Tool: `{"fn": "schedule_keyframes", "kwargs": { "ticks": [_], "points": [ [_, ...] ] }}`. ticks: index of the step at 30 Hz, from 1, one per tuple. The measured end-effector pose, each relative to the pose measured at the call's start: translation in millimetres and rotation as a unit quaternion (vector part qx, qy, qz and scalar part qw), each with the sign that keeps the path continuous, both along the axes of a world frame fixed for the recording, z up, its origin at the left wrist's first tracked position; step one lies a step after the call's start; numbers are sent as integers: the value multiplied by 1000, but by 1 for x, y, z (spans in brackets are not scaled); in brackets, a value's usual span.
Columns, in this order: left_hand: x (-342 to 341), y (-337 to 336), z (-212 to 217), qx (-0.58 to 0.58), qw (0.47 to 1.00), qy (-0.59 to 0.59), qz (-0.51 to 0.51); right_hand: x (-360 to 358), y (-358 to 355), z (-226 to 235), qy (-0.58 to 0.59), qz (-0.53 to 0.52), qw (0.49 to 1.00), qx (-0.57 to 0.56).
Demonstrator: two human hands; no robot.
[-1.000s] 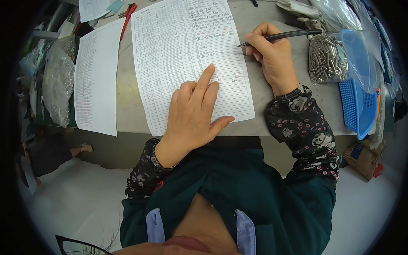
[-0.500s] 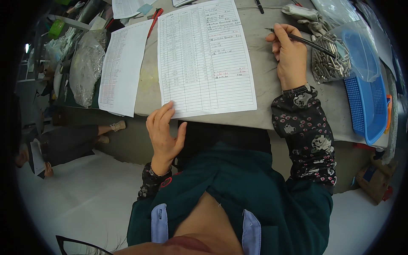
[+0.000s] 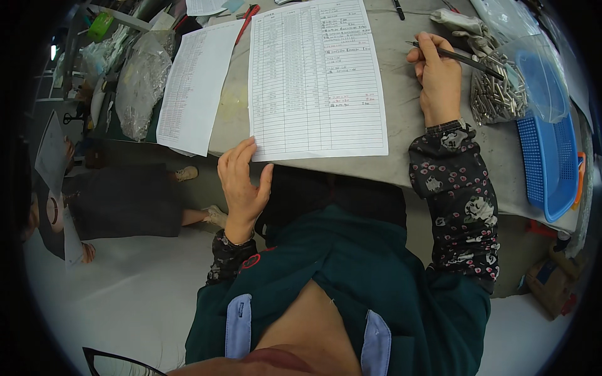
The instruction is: Packaging metal pins into plastic bags and updating an inventory list.
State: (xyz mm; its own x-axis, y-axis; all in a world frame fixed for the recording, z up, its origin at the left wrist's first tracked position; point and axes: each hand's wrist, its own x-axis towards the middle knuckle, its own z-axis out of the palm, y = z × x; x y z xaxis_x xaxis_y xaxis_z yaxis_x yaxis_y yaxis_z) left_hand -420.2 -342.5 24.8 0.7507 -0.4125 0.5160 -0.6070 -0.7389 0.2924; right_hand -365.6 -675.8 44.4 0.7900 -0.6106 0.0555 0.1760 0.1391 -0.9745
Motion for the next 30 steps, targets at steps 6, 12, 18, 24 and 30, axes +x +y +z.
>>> {"fn": "schedule_keyframes", "kwargs": {
  "ticks": [6,12,18,24,30],
  "points": [
    [0,4,-4,-5,1000,9,-1,3,1,-3,-1,2,1000,19],
    [2,3,-7,-9,1000,0,-6,1,-3,-1,0,7,1000,15],
    [4,-1,-9,-9,1000,3,-6,2,-8,-4,-4,9,1000,14],
    [0,6,-7,-29,1000,5,2,4,-6,-8,26,19,999,-9],
    [1,3,-2,-55,998,17,-16,-1,-21,-17,34,23,999,-19]
  ]
}}
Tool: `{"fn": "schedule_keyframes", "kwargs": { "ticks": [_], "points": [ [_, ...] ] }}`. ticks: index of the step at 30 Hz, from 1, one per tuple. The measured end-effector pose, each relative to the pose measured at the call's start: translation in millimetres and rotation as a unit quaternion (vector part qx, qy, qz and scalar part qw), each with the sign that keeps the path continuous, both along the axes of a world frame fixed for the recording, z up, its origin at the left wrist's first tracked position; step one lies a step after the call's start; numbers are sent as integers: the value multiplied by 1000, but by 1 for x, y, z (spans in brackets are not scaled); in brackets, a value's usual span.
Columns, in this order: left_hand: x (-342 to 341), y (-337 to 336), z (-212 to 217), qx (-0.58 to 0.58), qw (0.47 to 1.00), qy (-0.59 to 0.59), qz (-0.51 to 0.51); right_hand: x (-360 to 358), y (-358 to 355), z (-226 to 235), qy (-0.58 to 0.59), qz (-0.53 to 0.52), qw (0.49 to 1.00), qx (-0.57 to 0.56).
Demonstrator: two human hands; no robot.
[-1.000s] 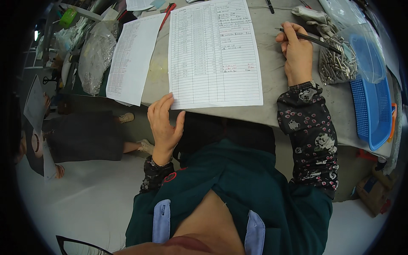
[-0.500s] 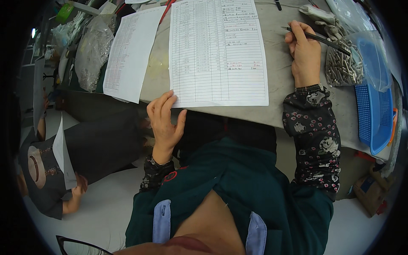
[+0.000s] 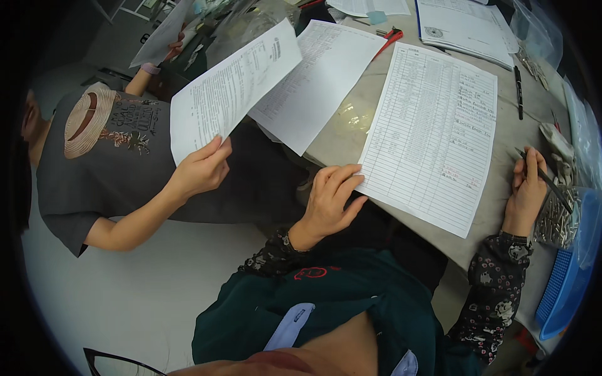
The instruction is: Packaging metal pins into plastic bags and updating an inventory list.
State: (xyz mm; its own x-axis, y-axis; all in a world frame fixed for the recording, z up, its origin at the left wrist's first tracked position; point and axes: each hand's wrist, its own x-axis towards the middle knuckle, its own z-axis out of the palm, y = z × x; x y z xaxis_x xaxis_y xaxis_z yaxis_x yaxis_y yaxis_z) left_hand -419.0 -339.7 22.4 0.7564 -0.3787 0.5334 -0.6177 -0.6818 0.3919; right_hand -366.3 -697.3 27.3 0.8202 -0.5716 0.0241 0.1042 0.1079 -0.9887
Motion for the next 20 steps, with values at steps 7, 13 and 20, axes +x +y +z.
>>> {"fn": "schedule_keyframes", "kwargs": {
  "ticks": [7,13,20],
  "points": [
    [0,-2,-3,-9,1000,-1,0,3,-5,-2,9,-3,1000,-7],
    [-3,-8,-6,2,1000,-9,5,5,-2,0,10,-6,1000,-18],
    [-8,-8,-9,-1,1000,-4,-6,3,2,-4,25,-5,1000,8]
  ]
}}
